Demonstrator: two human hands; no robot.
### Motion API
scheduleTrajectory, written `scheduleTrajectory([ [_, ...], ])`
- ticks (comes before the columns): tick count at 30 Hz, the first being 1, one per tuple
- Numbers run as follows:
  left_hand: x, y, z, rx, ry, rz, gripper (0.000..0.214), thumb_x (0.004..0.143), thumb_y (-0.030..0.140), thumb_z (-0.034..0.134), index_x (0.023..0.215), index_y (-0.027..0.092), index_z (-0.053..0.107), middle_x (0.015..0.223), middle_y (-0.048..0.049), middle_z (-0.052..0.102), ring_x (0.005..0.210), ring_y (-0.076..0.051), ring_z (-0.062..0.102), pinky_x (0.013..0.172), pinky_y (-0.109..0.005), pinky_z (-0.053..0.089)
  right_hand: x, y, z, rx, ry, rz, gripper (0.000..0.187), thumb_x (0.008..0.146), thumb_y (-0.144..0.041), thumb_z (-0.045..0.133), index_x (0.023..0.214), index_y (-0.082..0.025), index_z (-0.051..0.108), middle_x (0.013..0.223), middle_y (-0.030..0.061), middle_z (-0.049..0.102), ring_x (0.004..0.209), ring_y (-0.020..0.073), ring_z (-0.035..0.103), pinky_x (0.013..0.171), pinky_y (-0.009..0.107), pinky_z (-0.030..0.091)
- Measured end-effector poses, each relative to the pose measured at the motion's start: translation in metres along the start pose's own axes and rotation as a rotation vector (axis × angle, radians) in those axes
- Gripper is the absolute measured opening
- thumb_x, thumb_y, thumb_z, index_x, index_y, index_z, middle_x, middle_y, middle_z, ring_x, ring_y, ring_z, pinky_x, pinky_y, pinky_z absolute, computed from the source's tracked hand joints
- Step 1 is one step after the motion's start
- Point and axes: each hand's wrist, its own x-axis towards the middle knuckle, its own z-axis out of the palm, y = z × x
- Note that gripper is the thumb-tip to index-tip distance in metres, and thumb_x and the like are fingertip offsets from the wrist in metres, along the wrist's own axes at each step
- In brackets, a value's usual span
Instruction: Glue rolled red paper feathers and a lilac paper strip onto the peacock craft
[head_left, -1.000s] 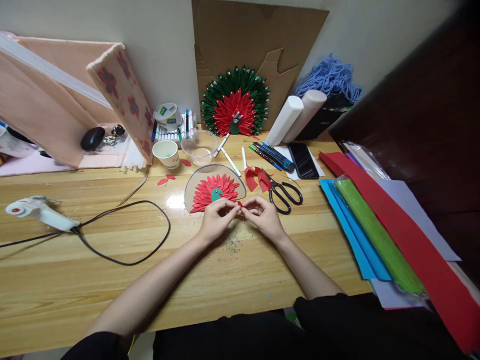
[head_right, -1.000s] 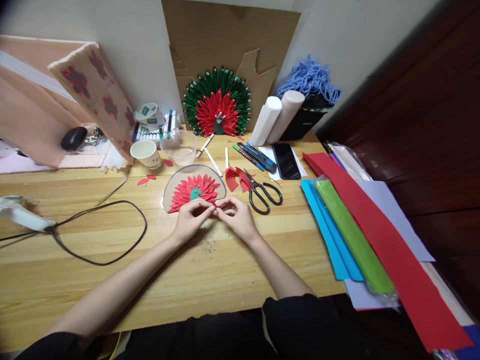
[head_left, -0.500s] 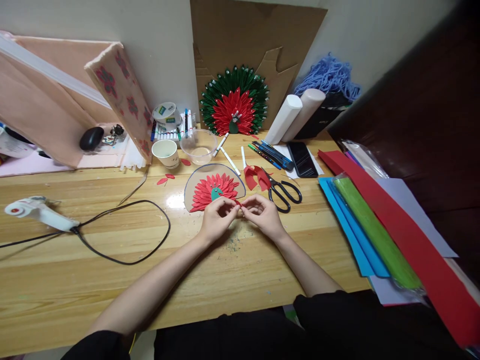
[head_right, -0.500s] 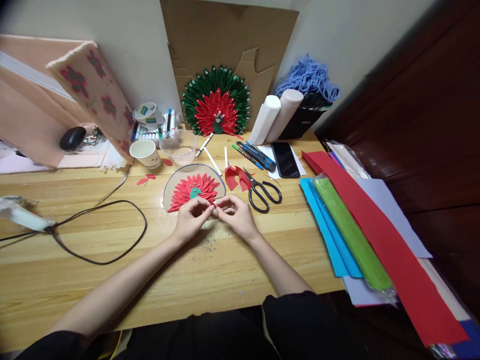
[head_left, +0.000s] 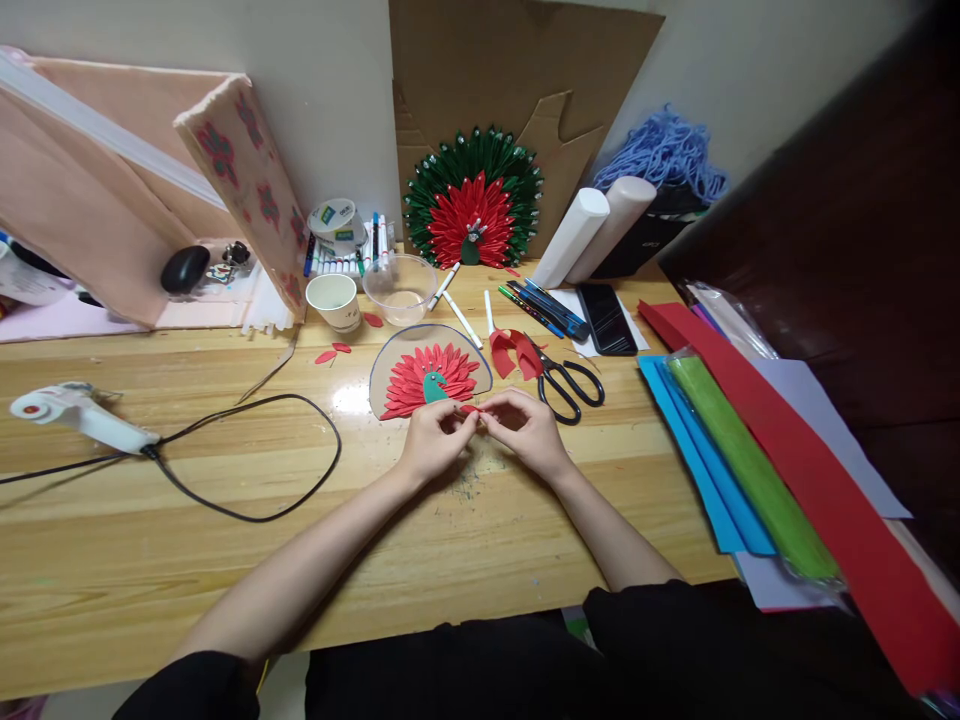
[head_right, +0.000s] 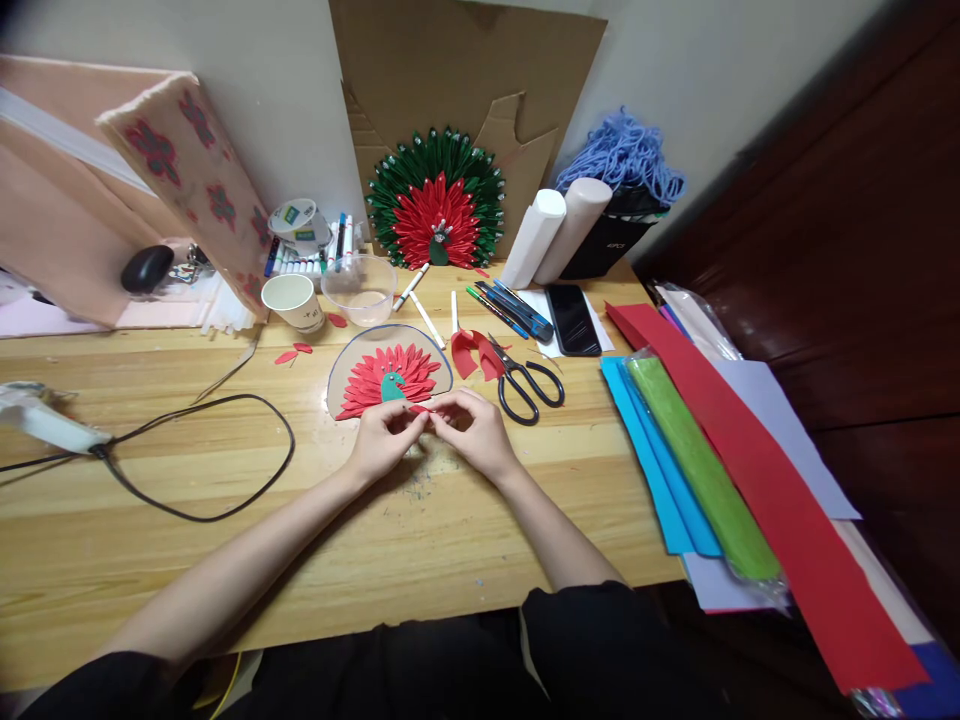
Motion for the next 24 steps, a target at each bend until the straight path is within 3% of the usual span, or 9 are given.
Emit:
scheduleTrajectory([
  [9, 0.0009, -0.0029, 0.0009, -0.106, -0.021, -0.098, 0.021, 0.072, 0.031, 0.061, 0.062, 0.013, 0.063, 0.051, 0.0015, 0.056, 0.045, -0.008, 0.045, 0.044, -0.020, 0.032, -0.0009, -0.0020, -0.0014, -0.192, 0.022, -0.162, 0.009, 0.077, -0.016, 0.060, 0.082, -0.022, 0.063, 0.080, 0.0023, 0.063, 0.072, 0.0146, 0.059, 0.064, 0.027, 0.051],
  [15, 0.0031, -0.0012, 0.0002, -0.210, -0.075, -0.214, 0.022, 0.073, 0.031, 0.060, 0.064, 0.011, 0.064, 0.058, -0.0027, 0.063, 0.052, -0.011, 0.054, 0.051, -0.021, 0.040, -0.0014, 0.0025, -0.0031, -0.373, -0.020, -0.322, 0.010, 0.080, -0.015, 0.056, 0.084, -0.021, 0.062, 0.081, 0.0037, 0.065, 0.076, 0.0159, 0.060, 0.068, 0.029, 0.050],
  [24, 0.0060, -0.0013, -0.0026, -0.247, -0.117, -0.217, 0.023, 0.076, 0.028, 0.057, 0.062, 0.012, 0.065, 0.058, -0.0032, 0.064, 0.054, -0.011, 0.057, 0.056, -0.021, 0.044, -0.0008, 0.0031, -0.0045, -0.576, -0.057, -0.434, 0.013, 0.083, -0.015, 0.053, 0.091, -0.021, 0.061, 0.086, 0.0054, 0.066, 0.081, 0.0173, 0.061, 0.074, 0.029, 0.050],
])
